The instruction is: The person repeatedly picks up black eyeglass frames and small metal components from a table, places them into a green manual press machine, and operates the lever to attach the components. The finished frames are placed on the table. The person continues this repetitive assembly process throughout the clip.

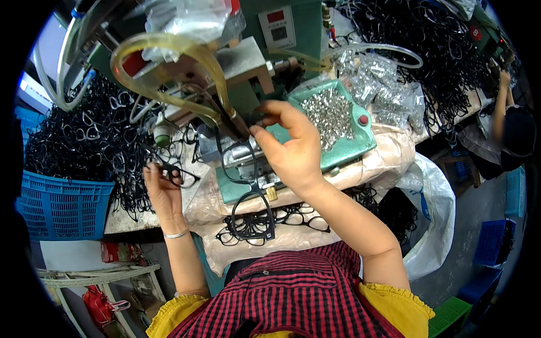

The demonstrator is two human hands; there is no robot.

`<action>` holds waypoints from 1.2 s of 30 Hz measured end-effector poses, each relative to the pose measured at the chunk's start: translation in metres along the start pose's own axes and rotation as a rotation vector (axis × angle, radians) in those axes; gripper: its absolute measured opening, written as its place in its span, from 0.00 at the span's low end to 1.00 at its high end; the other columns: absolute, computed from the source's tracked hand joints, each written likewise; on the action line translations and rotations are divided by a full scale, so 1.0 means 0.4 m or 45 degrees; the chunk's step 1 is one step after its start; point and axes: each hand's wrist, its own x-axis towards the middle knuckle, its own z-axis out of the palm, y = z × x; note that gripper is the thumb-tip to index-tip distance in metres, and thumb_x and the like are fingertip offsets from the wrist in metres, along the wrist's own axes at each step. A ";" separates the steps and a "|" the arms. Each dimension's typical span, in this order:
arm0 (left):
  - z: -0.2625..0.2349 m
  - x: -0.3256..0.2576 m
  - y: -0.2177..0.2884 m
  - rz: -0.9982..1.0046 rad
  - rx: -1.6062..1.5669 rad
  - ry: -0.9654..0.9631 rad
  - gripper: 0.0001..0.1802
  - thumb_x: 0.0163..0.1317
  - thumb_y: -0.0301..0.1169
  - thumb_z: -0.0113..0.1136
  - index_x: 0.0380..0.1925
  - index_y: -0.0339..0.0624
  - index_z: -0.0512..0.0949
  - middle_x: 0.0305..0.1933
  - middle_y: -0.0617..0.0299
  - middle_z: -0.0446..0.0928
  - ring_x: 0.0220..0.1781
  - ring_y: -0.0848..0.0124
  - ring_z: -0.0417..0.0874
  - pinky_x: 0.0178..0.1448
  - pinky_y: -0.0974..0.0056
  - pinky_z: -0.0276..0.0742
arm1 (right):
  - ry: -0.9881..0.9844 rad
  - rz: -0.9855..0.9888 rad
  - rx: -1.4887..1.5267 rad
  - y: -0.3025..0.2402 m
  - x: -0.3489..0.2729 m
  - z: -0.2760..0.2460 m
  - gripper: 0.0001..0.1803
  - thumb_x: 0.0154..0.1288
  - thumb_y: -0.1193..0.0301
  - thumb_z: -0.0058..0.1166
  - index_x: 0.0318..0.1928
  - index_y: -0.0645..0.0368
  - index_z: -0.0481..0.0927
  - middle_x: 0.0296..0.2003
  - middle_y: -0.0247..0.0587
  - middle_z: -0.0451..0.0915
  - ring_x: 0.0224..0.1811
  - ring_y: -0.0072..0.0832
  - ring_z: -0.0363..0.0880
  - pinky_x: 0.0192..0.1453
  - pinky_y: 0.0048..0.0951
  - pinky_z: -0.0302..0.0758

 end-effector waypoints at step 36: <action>0.328 -0.029 0.162 0.746 0.125 -0.356 0.13 0.72 0.34 0.59 0.45 0.34 0.76 0.41 0.47 0.83 0.38 0.60 0.87 0.42 0.54 0.88 | -0.072 0.312 0.607 -0.053 -0.033 0.044 0.27 0.66 0.83 0.56 0.65 0.67 0.64 0.48 0.45 0.82 0.53 0.25 0.79 0.62 0.27 0.71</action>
